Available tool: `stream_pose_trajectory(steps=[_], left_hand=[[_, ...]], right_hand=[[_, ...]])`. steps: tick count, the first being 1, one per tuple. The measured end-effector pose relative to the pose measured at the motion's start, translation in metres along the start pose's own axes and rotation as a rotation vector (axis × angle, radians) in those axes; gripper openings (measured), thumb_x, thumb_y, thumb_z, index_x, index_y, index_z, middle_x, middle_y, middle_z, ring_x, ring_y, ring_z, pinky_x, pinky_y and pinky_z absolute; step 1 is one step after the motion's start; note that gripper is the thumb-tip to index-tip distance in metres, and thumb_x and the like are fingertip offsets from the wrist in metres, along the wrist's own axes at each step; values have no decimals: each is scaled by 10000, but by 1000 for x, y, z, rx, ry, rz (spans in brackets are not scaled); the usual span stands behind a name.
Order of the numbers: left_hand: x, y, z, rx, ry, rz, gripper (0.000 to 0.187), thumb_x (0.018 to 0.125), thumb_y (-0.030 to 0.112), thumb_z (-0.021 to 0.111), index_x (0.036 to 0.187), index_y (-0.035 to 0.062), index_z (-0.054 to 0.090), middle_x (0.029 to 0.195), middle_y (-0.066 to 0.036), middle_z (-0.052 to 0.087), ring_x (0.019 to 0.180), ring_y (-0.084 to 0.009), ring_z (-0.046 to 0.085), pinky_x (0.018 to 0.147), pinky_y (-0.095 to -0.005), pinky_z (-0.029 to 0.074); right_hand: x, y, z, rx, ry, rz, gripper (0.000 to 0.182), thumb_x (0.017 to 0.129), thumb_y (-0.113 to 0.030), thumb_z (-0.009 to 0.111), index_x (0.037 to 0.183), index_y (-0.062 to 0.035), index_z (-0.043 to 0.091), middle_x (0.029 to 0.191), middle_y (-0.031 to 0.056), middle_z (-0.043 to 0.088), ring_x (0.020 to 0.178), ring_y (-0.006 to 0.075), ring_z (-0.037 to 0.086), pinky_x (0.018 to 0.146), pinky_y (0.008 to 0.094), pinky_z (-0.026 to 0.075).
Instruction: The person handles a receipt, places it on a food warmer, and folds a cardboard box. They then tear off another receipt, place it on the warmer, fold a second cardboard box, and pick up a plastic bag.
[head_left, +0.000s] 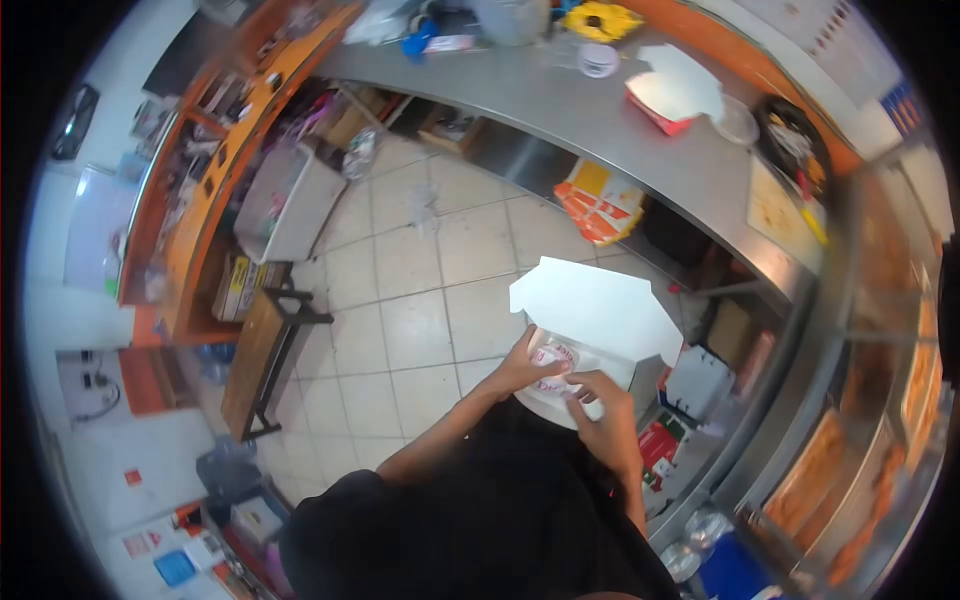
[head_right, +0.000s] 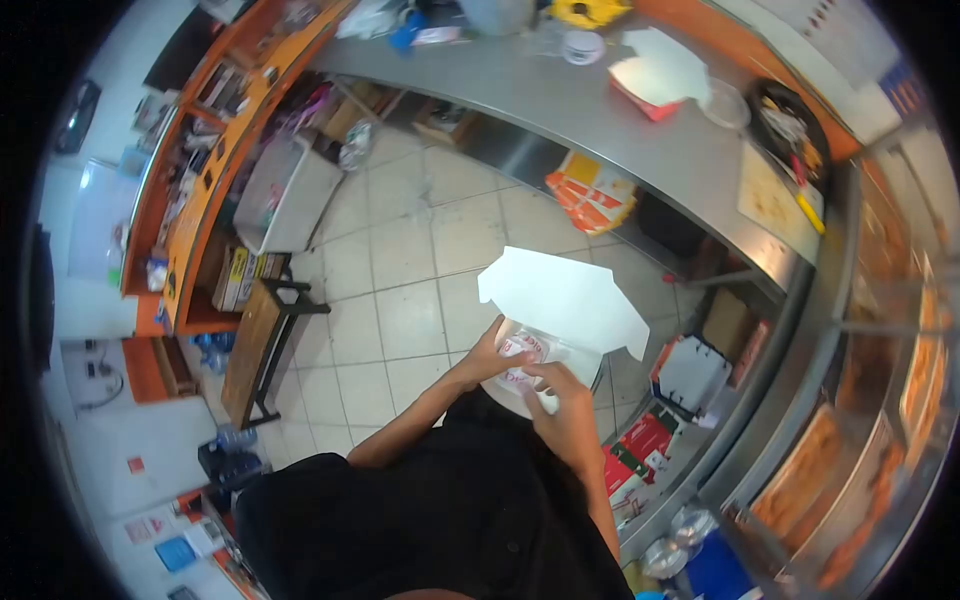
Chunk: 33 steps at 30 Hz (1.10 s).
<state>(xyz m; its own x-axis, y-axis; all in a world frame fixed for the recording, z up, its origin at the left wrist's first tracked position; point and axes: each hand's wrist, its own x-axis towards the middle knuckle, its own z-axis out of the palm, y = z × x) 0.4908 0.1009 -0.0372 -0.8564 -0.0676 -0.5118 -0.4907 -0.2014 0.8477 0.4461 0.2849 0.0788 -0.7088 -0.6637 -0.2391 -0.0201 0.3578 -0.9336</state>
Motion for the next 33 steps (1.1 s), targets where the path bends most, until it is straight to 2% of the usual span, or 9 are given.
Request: stream_pose_trajectory(steps=[3, 6, 12, 15, 20, 25, 30, 32, 33], left_hand=[[36, 11, -25, -26, 172, 38, 795, 741, 193, 794, 1369, 31, 335, 1244, -117, 514, 1144, -202, 520, 944, -345, 447], [76, 42, -41, -42, 291, 99, 790, 717, 163, 807, 1349, 34, 351, 1209, -106, 529, 1111, -192, 539, 919, -337, 464], [195, 123, -75, 51, 224, 297, 759, 756, 170, 778, 1364, 41, 343, 1234, -105, 526, 1115, -190, 539, 919, -335, 462], [264, 162, -110, 307, 101, 350, 632, 825, 191, 716, 1347, 35, 394, 1232, -98, 543, 1089, -177, 550, 910, -328, 459], [362, 221, -181, 680, 120, 417, 239, 931, 123, 555, 1141, 15, 599, 977, -89, 670, 912, -151, 608, 819, -325, 478], [495, 285, -209, 770, 306, 528, 252, 858, 88, 623, 1101, 25, 604, 980, -129, 660, 915, -209, 617, 800, -348, 476], [608, 277, -215, 1309, 635, 986, 316, 778, 99, 665, 1082, 53, 593, 1008, -186, 580, 978, -355, 568, 882, -450, 449], [671, 258, -258, 1368, 472, 853, 267, 801, 85, 606, 1060, 21, 590, 1008, -215, 590, 970, -378, 564, 871, -449, 450], [680, 256, -266, 1143, 515, 950, 202, 823, 36, 523, 1011, -3, 586, 993, -216, 604, 979, -386, 562, 864, -467, 447]], right_hand=[[51, 1, -12, -4, 159, -11, 238, 799, -77, 704, 1002, 6, 610, 1032, 140, 581, 908, 237, 548, 765, 325, 443], [104, 21, -19, -254, 729, -19, 311, 852, -103, 676, 1100, 26, 540, 1024, 144, 504, 839, 218, 474, 788, 322, 410], [246, 71, -60, 380, 593, -71, 359, 974, -140, 493, 1277, 43, 436, 1241, 214, 477, 1125, 239, 484, 969, 359, 377], [315, 102, -100, 200, 659, -70, 345, 1010, -164, 409, 1294, 33, 428, 1263, 216, 494, 1189, 238, 476, 1003, 352, 366], [384, 156, -148, 354, 697, 45, 401, 1011, -245, 436, 1312, 19, 422, 1147, 154, 580, 1080, 190, 533, 941, 311, 401], [442, 207, -144, 459, 884, 223, 484, 971, -327, 522, 1315, -1, 425, 1082, 192, 601, 951, 209, 585, 833, 339, 470], [473, 159, -142, 310, 1035, 261, 548, 937, -367, 575, 1271, 49, 449, 1061, 230, 608, 921, 271, 612, 801, 360, 487], [479, 173, -130, -382, 1337, 223, 525, 910, -338, 612, 1228, 61, 486, 1080, 254, 602, 930, 309, 616, 794, 367, 487], [471, 169, -127, -397, 1393, 278, 525, 910, -338, 612, 1228, 61, 486, 1080, 254, 602, 930, 309, 616, 794, 367, 487]])
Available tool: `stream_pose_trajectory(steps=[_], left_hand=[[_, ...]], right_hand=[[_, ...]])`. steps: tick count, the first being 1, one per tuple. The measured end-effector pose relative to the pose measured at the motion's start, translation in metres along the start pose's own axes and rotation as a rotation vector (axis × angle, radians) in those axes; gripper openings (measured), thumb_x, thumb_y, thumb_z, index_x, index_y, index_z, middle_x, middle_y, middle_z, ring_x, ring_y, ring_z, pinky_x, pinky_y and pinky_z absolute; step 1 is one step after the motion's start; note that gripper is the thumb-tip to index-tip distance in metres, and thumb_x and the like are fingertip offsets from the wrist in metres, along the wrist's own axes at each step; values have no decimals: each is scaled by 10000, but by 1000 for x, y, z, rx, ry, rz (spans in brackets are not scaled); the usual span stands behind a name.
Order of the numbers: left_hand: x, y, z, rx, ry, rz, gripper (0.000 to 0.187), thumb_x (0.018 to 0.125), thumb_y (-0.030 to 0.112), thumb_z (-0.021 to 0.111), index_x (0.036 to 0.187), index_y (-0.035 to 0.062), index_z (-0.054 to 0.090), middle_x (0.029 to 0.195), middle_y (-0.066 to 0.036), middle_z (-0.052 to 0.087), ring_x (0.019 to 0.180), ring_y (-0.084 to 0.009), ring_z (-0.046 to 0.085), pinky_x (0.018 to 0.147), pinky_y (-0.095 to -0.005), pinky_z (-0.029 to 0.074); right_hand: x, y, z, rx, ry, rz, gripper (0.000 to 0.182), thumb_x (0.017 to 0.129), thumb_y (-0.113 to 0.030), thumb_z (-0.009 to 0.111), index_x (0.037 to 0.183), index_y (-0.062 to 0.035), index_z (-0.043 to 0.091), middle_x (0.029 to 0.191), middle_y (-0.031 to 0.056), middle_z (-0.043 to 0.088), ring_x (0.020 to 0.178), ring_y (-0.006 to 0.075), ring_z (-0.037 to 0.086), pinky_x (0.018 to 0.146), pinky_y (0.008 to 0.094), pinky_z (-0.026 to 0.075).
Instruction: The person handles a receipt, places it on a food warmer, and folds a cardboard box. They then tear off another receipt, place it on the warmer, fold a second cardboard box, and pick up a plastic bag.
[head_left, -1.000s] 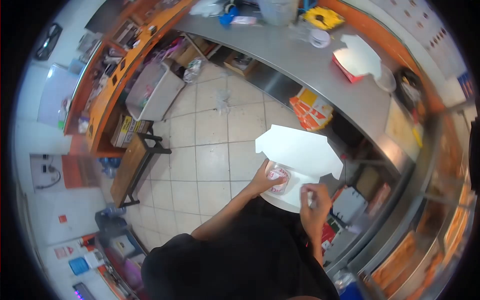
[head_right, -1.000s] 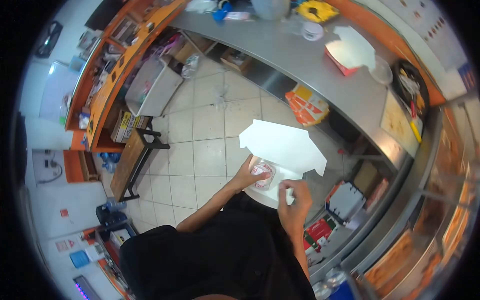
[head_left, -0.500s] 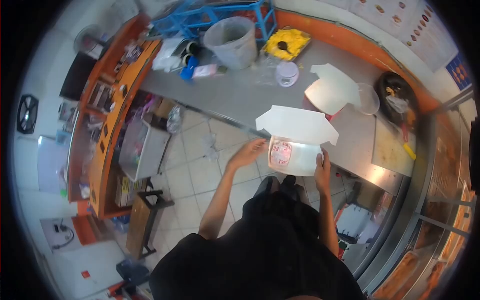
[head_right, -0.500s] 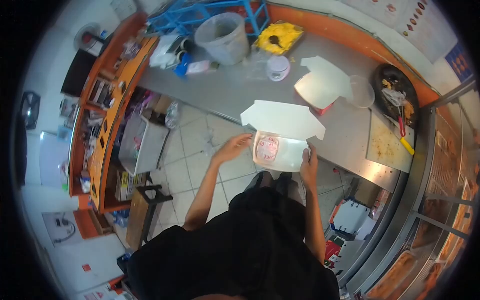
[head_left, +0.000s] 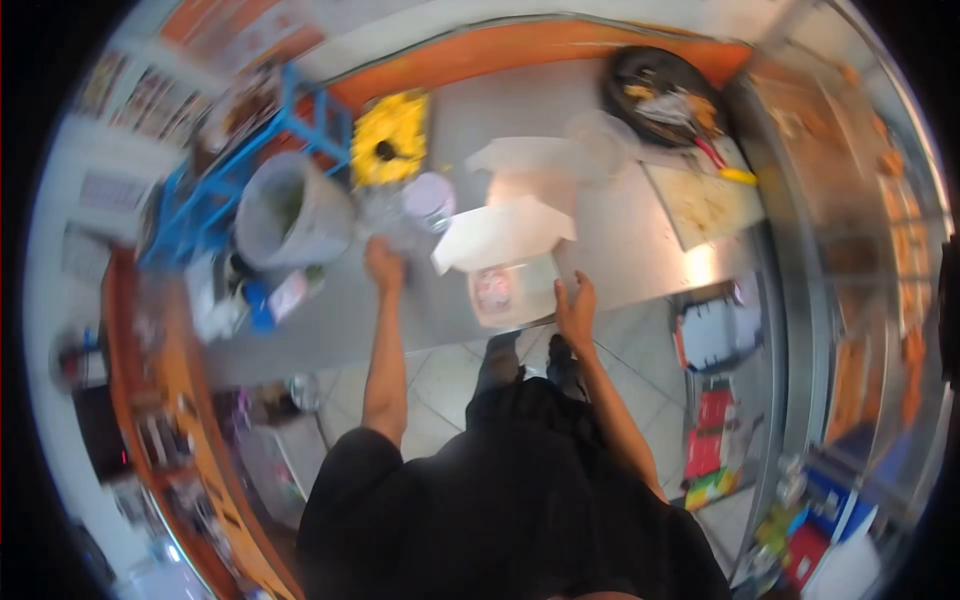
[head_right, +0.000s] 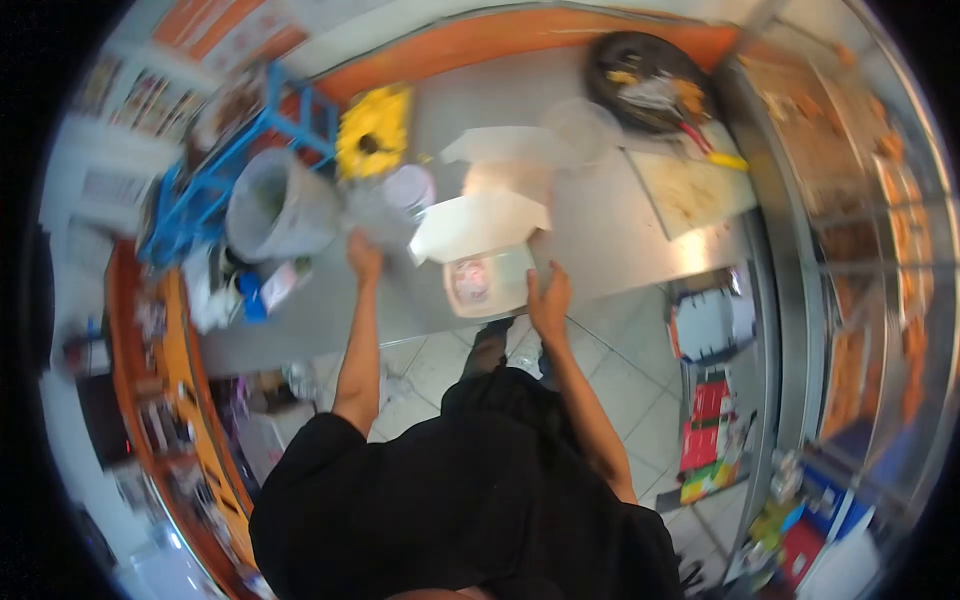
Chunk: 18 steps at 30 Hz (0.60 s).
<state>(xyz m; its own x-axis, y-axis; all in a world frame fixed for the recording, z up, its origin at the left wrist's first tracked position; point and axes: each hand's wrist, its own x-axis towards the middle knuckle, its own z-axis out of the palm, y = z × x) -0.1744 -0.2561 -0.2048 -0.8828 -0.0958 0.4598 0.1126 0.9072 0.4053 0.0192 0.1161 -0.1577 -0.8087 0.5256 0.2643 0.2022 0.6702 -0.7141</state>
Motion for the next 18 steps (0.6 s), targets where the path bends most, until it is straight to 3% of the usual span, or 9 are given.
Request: stream_pose_trajectory(steps=[1, 2, 3, 4, 5, 8, 12, 14, 18], left_hand=[[4, -26, 14, -1, 159, 12, 162, 833, 4, 491, 974, -25, 566, 977, -205, 615, 961, -385, 570, 829, -467, 457], [21, 26, -34, -123, 87, -289, 136, 842, -11, 478, 958, -41, 542, 963, -208, 603, 918, -376, 574, 822, -439, 456], [28, 16, -39, -156, 202, -178, 137, 846, -29, 469, 975, -43, 514, 889, -193, 589, 861, -361, 569, 799, -412, 461], [36, 25, -53, -297, 245, -179, 163, 841, -51, 466, 996, -17, 502, 854, -144, 556, 745, -277, 560, 708, -354, 468], [46, 66, -83, -424, 143, -259, 180, 846, -55, 467, 1016, -4, 498, 828, -106, 540, 691, -216, 534, 653, -317, 449], [48, 164, -124, -853, -238, -287, 228, 861, -57, 480, 1073, 25, 499, 757, -12, 498, 612, -71, 444, 542, -234, 369], [26, 319, -159, -913, -980, -22, 298, 841, -54, 512, 1123, 44, 503, 596, 59, 428, 538, -16, 387, 484, -203, 307], [4, 370, -159, -932, -1218, 120, 305, 838, -42, 530, 1128, 49, 499, 565, 72, 426, 511, 6, 370, 464, -194, 283], [-31, 448, -169, -943, -1535, 287, 382, 842, -61, 501, 1197, 64, 438, 564, 62, 464, 498, 0, 405, 451, -192, 269]], right_hand=[[-2, -4, -12, 45, -47, 21, 481, 901, -309, 622, 1202, 51, 512, 1083, 245, 608, 892, 307, 629, 759, 364, 494], [-3, -10, -25, 99, -92, 39, 438, 892, -280, 633, 1176, 40, 539, 1087, 235, 614, 854, 305, 642, 724, 361, 502], [-3, -17, -40, 73, -40, 70, 438, 892, -280, 633, 1176, 40, 539, 1087, 235, 614, 854, 305, 642, 724, 361, 502], [-5, -28, -57, 214, -212, 213, 396, 890, -257, 638, 1159, 23, 559, 1065, 208, 625, 783, 278, 639, 678, 349, 502], [-7, -41, -72, 369, -384, 350, 355, 887, -234, 644, 1142, 5, 580, 1043, 180, 636, 712, 251, 637, 632, 338, 502], [-5, -86, -103, 493, -310, 347, 340, 865, -191, 672, 1146, -21, 583, 950, 123, 636, 588, 215, 591, 551, 322, 482], [16, -144, -143, 560, -51, 191, 368, 809, -135, 719, 1126, -16, 575, 861, 87, 593, 647, 190, 567, 599, 306, 466], [11, -133, -154, 462, 152, 128, 359, 795, -105, 720, 1111, -18, 573, 841, 82, 580, 674, 189, 566, 620, 307, 463], [-9, -79, -196, 492, 299, 335, 277, 764, -38, 685, 1016, -15, 570, 817, 109, 569, 697, 233, 559, 648, 331, 454]])
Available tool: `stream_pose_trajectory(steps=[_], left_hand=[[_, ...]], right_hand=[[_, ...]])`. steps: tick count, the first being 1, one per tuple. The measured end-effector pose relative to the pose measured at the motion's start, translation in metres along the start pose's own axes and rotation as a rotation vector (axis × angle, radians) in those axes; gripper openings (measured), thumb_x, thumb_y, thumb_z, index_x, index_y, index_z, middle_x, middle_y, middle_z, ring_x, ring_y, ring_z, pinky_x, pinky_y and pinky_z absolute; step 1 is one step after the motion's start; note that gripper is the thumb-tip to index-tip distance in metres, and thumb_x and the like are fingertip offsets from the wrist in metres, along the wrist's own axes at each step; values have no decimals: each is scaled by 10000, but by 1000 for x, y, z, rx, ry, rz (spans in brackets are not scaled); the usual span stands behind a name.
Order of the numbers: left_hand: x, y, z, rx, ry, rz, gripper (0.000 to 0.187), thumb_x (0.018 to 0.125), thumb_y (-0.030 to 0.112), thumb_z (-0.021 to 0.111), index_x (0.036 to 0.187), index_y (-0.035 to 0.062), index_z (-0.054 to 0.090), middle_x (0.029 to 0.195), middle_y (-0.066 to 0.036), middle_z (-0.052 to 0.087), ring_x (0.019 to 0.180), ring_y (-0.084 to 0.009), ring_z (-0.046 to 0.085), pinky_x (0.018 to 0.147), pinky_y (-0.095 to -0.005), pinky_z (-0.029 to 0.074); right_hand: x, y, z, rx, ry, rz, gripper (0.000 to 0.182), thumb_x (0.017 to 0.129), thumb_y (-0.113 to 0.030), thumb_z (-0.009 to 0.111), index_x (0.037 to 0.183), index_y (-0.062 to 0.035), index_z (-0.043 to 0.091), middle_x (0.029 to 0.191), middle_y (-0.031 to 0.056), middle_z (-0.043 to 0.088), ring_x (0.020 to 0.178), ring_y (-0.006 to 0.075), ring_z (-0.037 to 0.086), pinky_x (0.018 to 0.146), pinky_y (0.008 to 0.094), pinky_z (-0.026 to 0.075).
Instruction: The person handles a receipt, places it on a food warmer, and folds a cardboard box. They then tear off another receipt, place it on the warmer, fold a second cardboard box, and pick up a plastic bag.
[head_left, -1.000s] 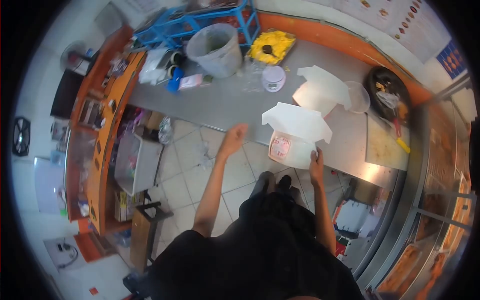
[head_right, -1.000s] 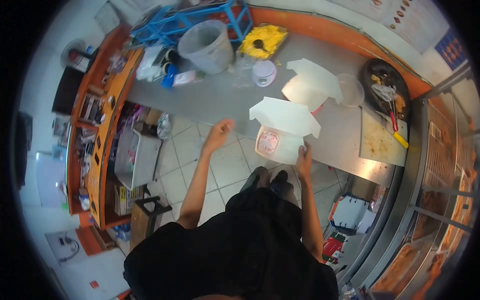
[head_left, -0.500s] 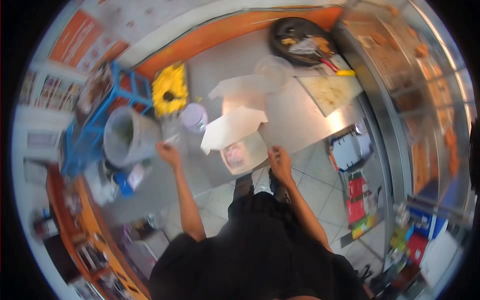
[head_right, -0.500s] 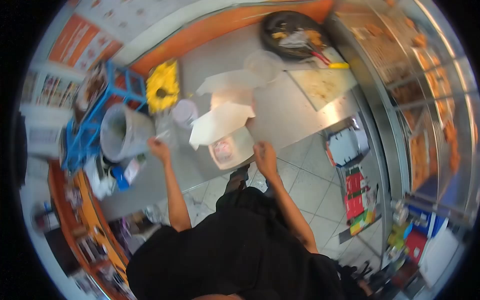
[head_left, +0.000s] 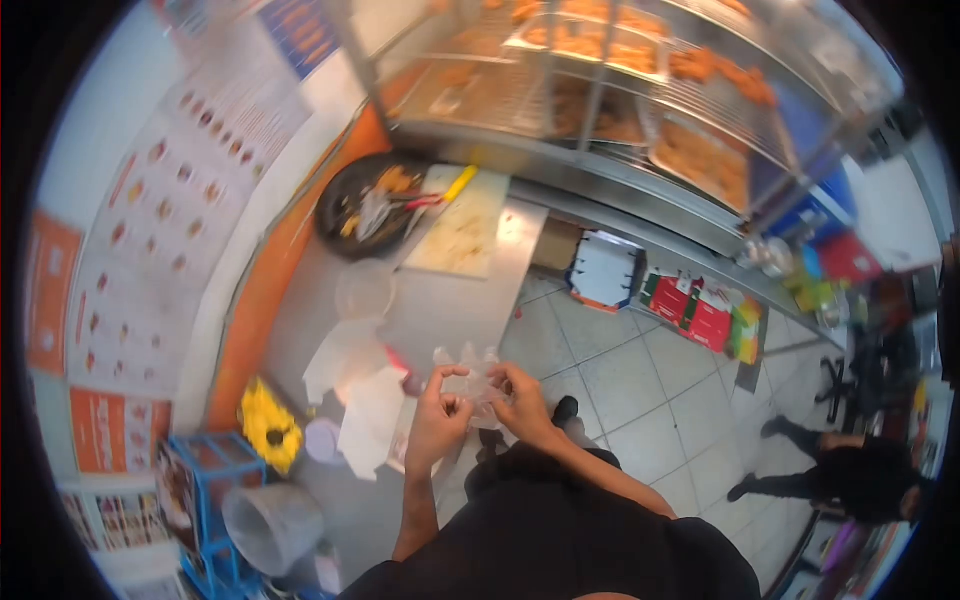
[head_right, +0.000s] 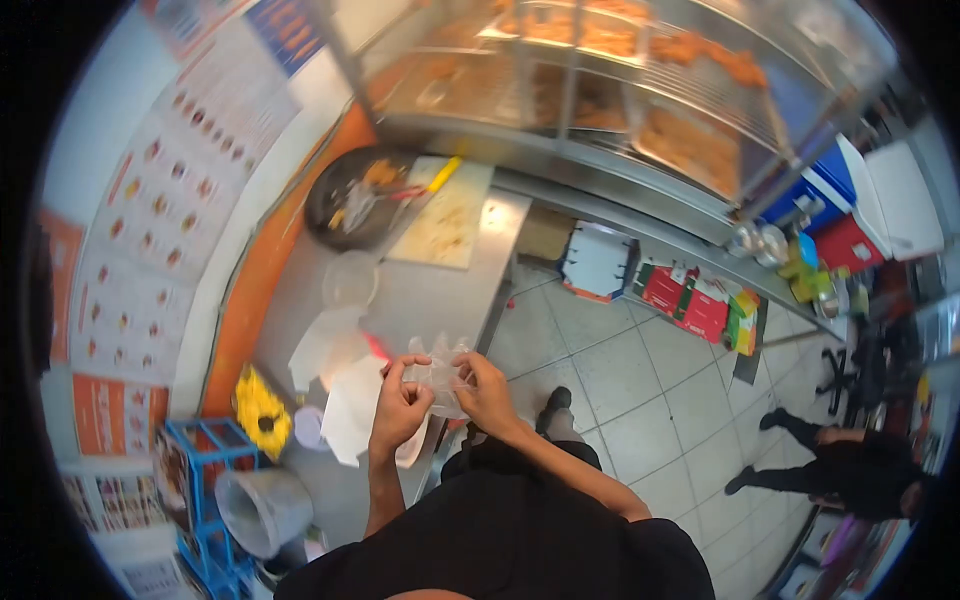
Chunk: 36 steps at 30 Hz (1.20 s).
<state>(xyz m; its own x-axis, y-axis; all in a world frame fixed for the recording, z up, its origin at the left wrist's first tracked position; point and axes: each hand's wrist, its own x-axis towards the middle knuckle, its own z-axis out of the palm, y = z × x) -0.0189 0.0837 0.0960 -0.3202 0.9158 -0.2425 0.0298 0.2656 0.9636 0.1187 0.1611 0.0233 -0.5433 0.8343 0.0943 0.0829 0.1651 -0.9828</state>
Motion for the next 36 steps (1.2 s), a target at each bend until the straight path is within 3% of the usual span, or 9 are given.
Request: stream_pose_trajectory(steps=[8, 10, 16, 22, 24, 25, 28, 33, 36], left_hand=[[68, 23, 102, 429, 68, 94, 318, 833, 56, 638, 1120, 28, 502, 712, -36, 520, 633, -115, 516, 596, -263, 438], [72, 26, 122, 457, -58, 592, 208, 840, 68, 617, 1038, 22, 569, 936, -120, 594, 678, -245, 565, 624, -353, 460], [97, 14, 168, 60, -184, -44, 237, 898, 39, 578, 1128, 24, 632, 1160, -117, 606, 1026, -179, 581, 903, -307, 446], [171, -36, 168, -592, -65, -16, 603, 926, 65, 575, 1459, 88, 293, 1395, -158, 444, 1221, -207, 504, 1047, -336, 397], [202, -29, 170, -851, -28, -57, 700, 922, 57, 582, 1479, 73, 158, 1425, -175, 400, 1212, -227, 511, 1024, -343, 426], [224, -37, 170, -915, 117, -77, 688, 919, 58, 586, 1465, 59, 168, 1399, -187, 427, 1204, -244, 522, 1002, -348, 446], [266, -35, 169, -1139, 294, -194, 548, 925, 117, 595, 1388, 33, 313, 1321, -169, 504, 1161, -254, 554, 925, -355, 505], [325, -12, 153, -1135, -13, -227, 675, 980, 546, 323, 1309, -33, 434, 1299, -143, 518, 1201, -236, 503, 1020, -372, 417], [354, -22, 153, -1286, -101, -296, 687, 957, 578, 347, 1339, 14, 435, 1347, -159, 489, 1198, -263, 516, 1036, -401, 414]], right_hand=[[8, 27, -139, -160, 380, 170, 125, 804, -14, 663, 833, -29, 542, 544, 17, 470, 491, 76, 421, 465, 269, 343], [14, 24, -153, -130, 428, 160, 131, 819, -13, 654, 805, -30, 525, 521, 0, 452, 473, 54, 398, 446, 258, 316], [51, 22, -166, -33, 341, 163, 148, 844, -19, 641, 787, -30, 505, 551, -20, 461, 494, 35, 400, 450, 232, 299], [114, 30, -164, -120, 127, 80, 134, 818, 26, 628, 816, -28, 506, 586, -4, 477, 523, 29, 420, 465, 231, 315], [138, 38, -156, -215, 8, 3, 119, 799, 38, 620, 828, -28, 525, 568, 60, 493, 473, 75, 447, 450, 257, 327], [152, 37, -153, -290, -55, 12, 154, 788, -2, 609, 925, -39, 549, 656, 166, 591, 567, 325, 608, 506, 400, 444], [186, 43, -150, -379, -135, -11, 241, 793, -48, 604, 1025, -72, 541, 712, 194, 619, 648, 387, 624, 541, 471, 465], [245, 54, -154, -452, -137, -53, 194, 827, -112, 576, 1003, -88, 498, 765, 227, 617, 697, 433, 604, 585, 515, 460], [267, 47, -166, -455, -136, -39, 175, 850, -152, 567, 1004, -95, 504, 772, 217, 622, 711, 428, 608, 593, 516, 464]])
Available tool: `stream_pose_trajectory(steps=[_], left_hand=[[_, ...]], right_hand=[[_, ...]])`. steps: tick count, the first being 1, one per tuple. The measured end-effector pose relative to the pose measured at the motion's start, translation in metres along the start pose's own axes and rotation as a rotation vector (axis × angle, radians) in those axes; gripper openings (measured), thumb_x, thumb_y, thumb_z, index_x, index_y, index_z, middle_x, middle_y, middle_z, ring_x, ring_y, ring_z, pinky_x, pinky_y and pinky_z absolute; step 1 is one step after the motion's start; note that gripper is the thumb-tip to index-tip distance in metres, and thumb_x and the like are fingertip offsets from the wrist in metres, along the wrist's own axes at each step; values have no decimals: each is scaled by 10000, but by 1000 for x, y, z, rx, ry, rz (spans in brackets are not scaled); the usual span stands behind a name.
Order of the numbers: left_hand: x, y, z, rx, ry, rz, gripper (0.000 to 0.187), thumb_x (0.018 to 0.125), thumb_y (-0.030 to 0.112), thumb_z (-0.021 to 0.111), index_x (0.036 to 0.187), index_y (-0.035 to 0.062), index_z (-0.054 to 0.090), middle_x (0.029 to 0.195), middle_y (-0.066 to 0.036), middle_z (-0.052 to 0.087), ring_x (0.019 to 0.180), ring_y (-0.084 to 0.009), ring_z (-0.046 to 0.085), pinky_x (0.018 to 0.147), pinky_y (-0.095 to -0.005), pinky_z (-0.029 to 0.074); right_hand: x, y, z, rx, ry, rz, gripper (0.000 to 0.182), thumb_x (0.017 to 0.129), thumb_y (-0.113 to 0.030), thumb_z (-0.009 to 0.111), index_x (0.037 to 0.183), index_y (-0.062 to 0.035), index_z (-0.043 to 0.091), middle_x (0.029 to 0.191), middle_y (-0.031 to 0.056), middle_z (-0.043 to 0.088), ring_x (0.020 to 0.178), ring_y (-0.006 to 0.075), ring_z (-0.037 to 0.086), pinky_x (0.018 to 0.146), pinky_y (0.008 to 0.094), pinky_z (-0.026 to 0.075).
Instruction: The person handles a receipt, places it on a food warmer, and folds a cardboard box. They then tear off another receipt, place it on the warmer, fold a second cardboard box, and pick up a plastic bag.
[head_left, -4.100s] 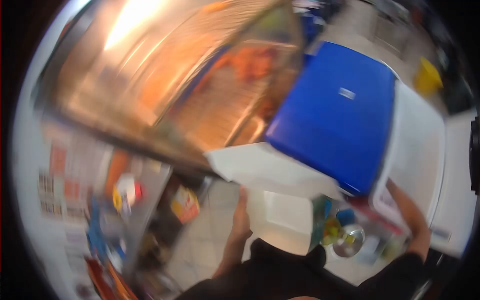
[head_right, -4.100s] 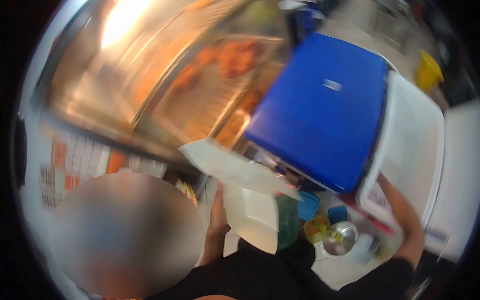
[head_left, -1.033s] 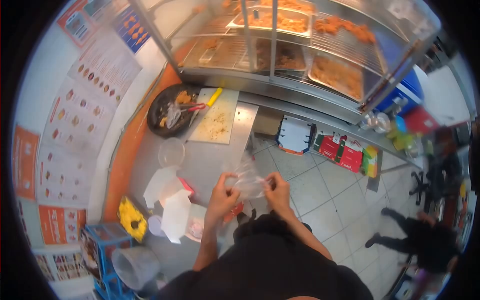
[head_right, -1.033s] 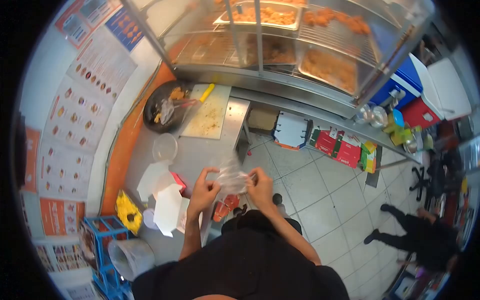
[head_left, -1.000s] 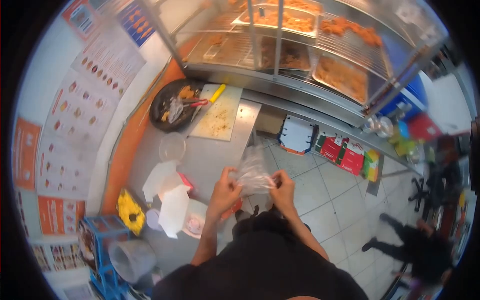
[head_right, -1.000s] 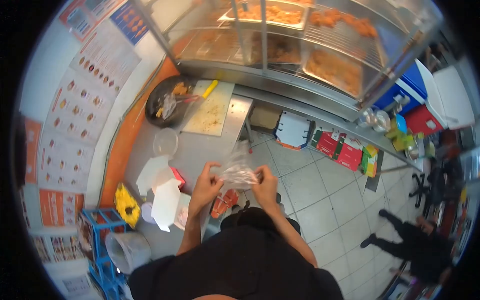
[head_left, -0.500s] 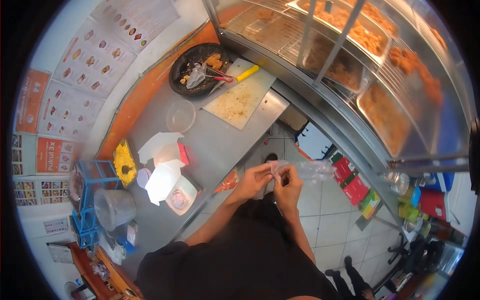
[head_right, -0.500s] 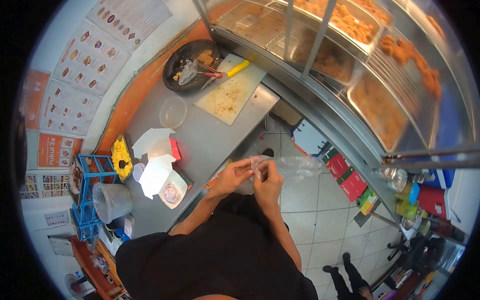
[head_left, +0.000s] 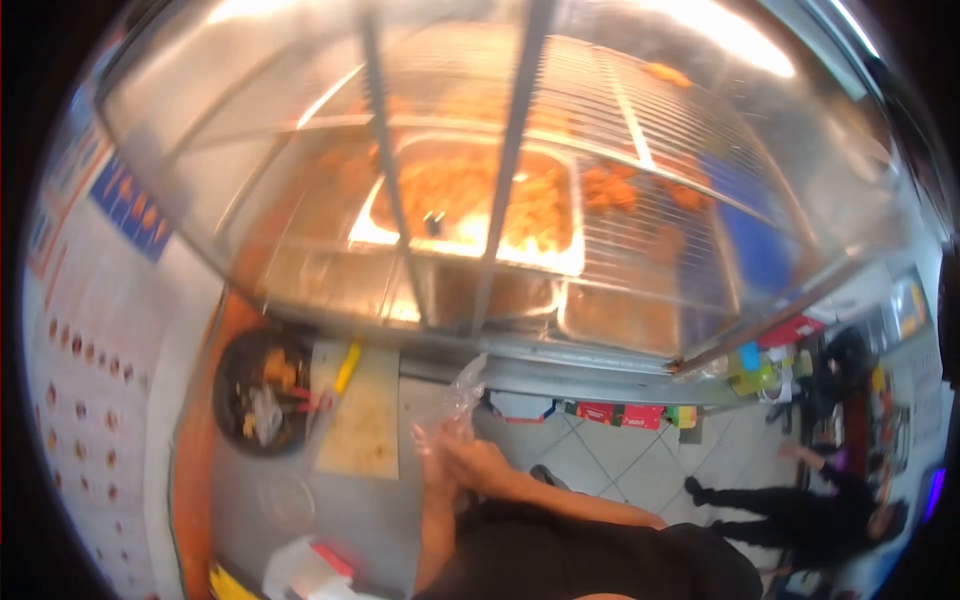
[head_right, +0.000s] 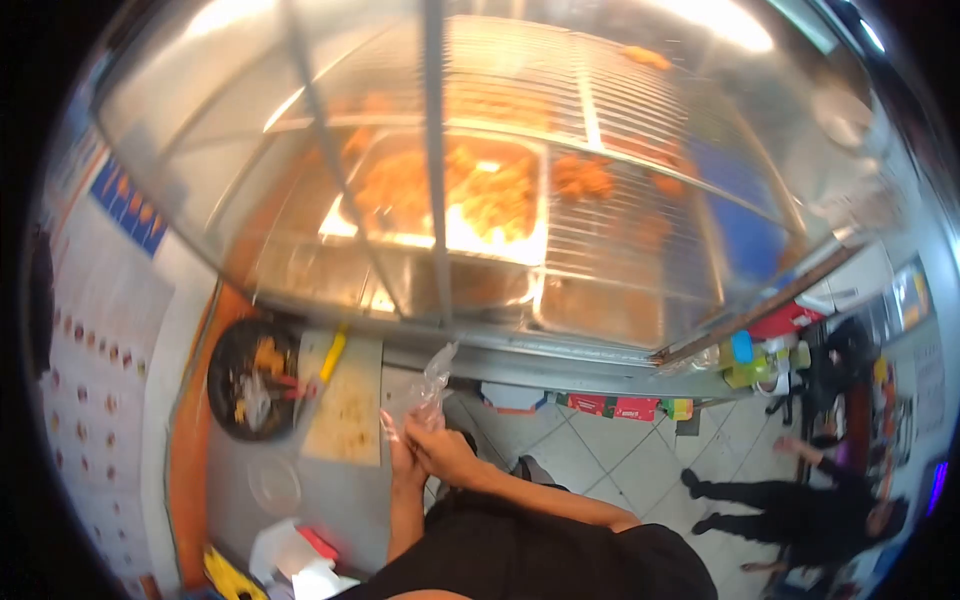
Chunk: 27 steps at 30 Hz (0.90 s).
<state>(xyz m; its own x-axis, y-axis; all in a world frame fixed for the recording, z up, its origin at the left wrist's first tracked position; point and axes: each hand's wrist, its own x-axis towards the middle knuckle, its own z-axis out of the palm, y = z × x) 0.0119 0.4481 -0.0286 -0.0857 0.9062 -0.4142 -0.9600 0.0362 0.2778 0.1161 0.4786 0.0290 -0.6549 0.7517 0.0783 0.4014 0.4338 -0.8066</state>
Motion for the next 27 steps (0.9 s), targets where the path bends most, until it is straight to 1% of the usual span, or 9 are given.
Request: stream_pose_trajectory(steps=[3, 5, 9, 14, 16, 18, 21, 24, 27], left_hand=[[24, 3, 3, 89, -173, 22, 564, 978, 484, 415, 1305, 26, 460, 1315, -138, 509, 1179, -253, 526, 1003, -373, 444], [47, 5, -2, 822, -122, 224, 398, 979, 376, 484, 1220, 60, 515, 1123, -55, 555, 984, -161, 540, 838, -298, 469], [65, -5, 43, 698, -104, 170, 317, 964, 316, 525, 1142, 55, 553, 925, -9, 578, 753, -77, 537, 581, -204, 440], [80, -21, 28, 1146, -128, -31, 375, 980, 368, 477, 1038, 28, 626, 928, -86, 632, 755, -113, 591, 586, -260, 470], [83, -31, 21, 1771, -323, 258, 395, 1000, 347, 434, 1010, 12, 641, 872, -79, 643, 716, -139, 598, 600, -303, 474], [73, -43, 52, 1733, -466, 390, 354, 1001, 292, 452, 1008, -5, 645, 812, -52, 624, 722, -133, 573, 646, -314, 470], [57, -58, 80, 1480, -187, 151, 290, 988, 229, 494, 1021, -9, 657, 829, -49, 623, 790, -109, 551, 697, -290, 463], [53, -69, 91, 1409, -165, 234, 239, 969, 186, 538, 1047, -4, 661, 905, -66, 642, 855, -109, 554, 743, -276, 465], [61, -78, 68, 1343, -164, 287, 308, 949, 257, 587, 1122, 10, 652, 942, -65, 654, 855, -116, 564, 758, -257, 465]], right_hand=[[5, 7, -10, 48, 10, -52, 179, 877, -174, 551, 1039, -107, 513, 779, 207, 626, 714, 430, 606, 597, 519, 465], [6, 4, -30, 92, -41, -71, 204, 896, -171, 539, 1091, -115, 515, 811, 197, 634, 734, 430, 606, 621, 525, 464], [1, 16, -52, 63, 46, -55, 273, 871, -137, 556, 1138, -103, 507, 832, 199, 636, 775, 411, 615, 659, 505, 471], [-17, 41, -76, 63, 173, 70, 301, 825, -107, 568, 1120, -98, 510, 782, 187, 637, 768, 406, 621, 668, 514, 471], [-21, 49, -91, 59, 199, 158, 292, 812, -102, 569, 1097, -94, 510, 751, 176, 635, 766, 402, 624, 671, 513, 472], [-23, 61, -97, 44, 364, 233, 262, 803, -115, 581, 1052, -86, 502, 664, 150, 609, 724, 393, 624, 660, 495, 484], [-29, 56, -111, 125, 420, 347, 260, 782, -127, 611, 1013, -87, 499, 699, 133, 612, 720, 385, 621, 651, 470, 493], [-33, 66, -100, 79, 687, 146, 302, 747, -143, 659, 998, -90, 501, 837, 128, 633, 779, 371, 621, 677, 446, 495], [-34, 78, -96, 208, 456, 414, 387, 713, -175, 708, 1009, -67, 483, 1051, 148, 601, 981, 332, 601, 781, 435, 482]])
